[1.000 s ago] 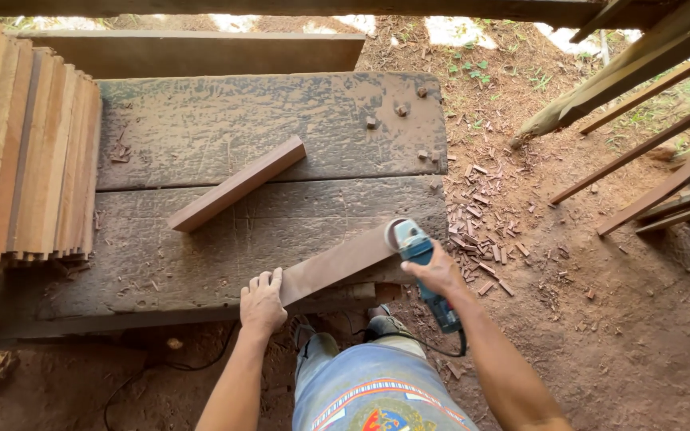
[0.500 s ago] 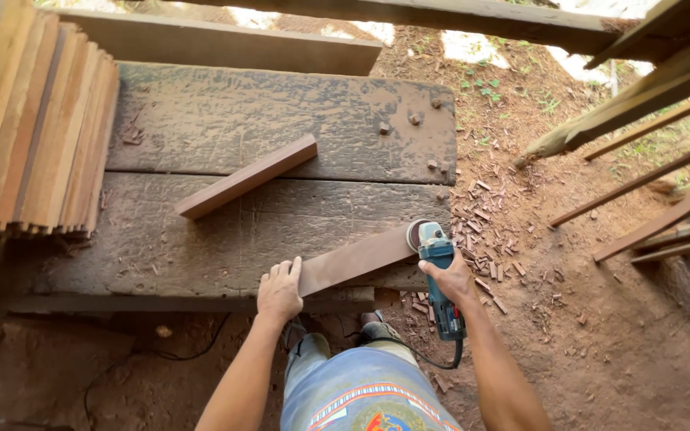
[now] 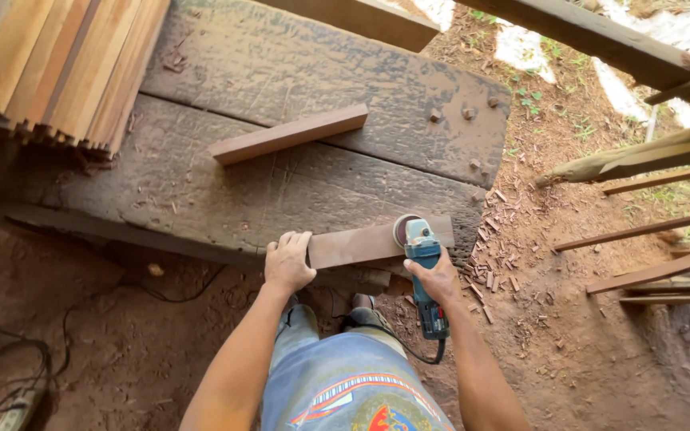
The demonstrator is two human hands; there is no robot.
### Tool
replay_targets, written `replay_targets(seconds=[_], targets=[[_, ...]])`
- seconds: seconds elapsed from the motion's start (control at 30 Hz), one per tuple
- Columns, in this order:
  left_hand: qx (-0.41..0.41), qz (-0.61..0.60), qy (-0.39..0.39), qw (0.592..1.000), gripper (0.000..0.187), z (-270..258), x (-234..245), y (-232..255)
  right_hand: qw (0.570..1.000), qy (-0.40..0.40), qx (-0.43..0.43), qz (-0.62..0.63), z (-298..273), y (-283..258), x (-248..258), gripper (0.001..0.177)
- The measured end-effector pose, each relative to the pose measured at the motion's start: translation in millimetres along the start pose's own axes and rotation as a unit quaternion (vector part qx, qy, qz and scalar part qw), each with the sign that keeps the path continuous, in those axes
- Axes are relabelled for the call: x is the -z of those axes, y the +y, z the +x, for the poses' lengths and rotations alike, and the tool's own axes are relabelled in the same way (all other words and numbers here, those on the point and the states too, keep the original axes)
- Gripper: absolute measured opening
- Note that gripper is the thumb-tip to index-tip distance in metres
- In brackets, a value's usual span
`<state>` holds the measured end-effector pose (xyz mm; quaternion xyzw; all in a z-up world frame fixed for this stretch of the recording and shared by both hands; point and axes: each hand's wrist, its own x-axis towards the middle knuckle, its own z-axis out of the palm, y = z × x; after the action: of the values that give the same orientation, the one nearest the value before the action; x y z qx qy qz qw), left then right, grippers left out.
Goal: Sanding wooden blocks using a handheld angle grinder with a sanding disc.
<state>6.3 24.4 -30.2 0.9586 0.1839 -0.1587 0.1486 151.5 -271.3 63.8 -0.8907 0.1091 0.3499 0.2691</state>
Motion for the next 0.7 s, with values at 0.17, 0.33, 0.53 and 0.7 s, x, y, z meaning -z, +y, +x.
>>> replay_targets(seconds=[0.17, 0.33, 0.53, 0.7], targets=[[0.003, -0.024, 0.007, 1.000, 0.082, -3.3, -1.6, -0.1, 1.000, -0.020, 0.017, -0.013, -17.4, -26.1, -25.0, 0.107], [0.000, -0.042, 0.016, 0.999, 0.081, -1.1, -12.2, -1.7, 0.998, -0.035, 0.032, -0.052, -19.8, -38.6, -51.7, 0.103], [-0.001, -0.053, 0.036, 0.998, 0.079, -4.1, -7.3, -0.3, 0.994, -0.072, 0.056, -0.055, -45.5, -66.7, -74.5, 0.103], [-0.003, -0.041, 0.040, 0.998, 0.079, -0.5, -15.2, -3.0, 0.992, -0.077, 0.064, -0.074, -57.2, -82.2, -74.9, 0.099]])
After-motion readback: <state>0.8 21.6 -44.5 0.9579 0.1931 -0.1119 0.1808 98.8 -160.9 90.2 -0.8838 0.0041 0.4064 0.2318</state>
